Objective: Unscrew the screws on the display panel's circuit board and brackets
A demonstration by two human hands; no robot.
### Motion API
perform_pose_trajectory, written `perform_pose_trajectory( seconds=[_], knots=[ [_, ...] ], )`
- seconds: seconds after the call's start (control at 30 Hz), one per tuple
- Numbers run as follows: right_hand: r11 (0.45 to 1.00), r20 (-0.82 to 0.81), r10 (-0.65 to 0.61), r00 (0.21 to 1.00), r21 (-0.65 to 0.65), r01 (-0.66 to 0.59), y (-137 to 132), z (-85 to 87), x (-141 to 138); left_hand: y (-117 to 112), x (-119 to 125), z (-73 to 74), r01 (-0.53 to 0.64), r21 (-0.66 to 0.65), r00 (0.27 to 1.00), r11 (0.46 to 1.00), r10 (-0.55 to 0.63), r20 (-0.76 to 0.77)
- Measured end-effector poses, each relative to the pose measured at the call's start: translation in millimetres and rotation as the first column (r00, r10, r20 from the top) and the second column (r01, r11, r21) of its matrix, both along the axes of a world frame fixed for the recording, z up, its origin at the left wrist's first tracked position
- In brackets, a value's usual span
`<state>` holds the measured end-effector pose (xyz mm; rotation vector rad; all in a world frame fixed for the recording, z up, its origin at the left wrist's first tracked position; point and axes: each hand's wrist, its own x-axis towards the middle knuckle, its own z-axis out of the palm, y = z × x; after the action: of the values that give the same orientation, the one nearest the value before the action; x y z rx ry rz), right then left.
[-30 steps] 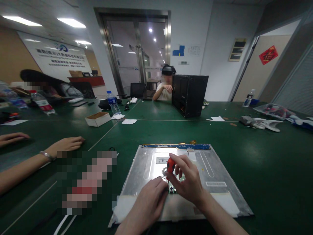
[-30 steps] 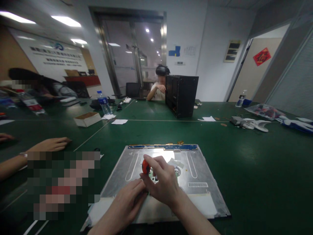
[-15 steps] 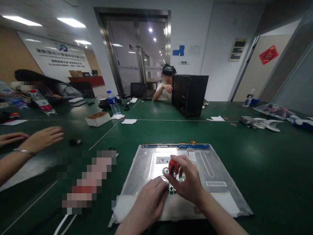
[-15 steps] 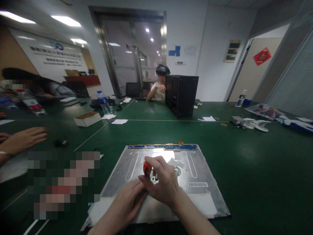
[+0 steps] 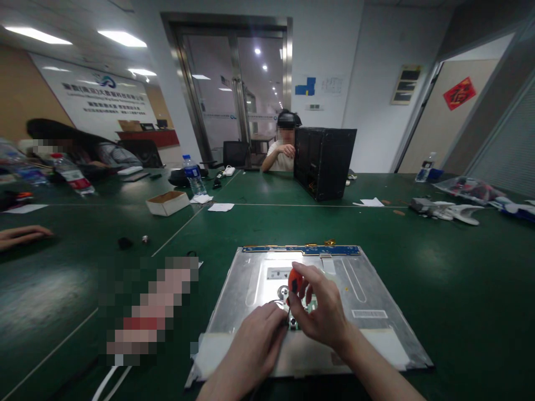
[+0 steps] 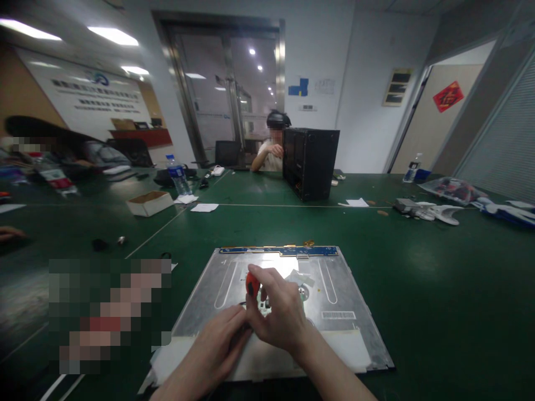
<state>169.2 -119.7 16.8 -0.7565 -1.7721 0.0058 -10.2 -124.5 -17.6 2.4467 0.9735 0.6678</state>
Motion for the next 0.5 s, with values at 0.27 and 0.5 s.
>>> perform_pose_trajectory(
  seconds=[0.27, 0.5],
  knots=[
    [1.0, -0.019, -0.021, 1.0, -0.001, 0.021, 0.9, -1.0, 0.2, 1.1, -0.2, 1.8, 0.01, -0.003, 1.0, 1.0, -0.01, 0.026],
    [0.999, -0.012, -0.038, 0.999, -0.012, 0.038, 0.7, -0.8, 0.5, 0.2, 0.8, 3.6, 0.004, 0.0, 1.0, 1.0, -0.004, 0.023]
  ],
)
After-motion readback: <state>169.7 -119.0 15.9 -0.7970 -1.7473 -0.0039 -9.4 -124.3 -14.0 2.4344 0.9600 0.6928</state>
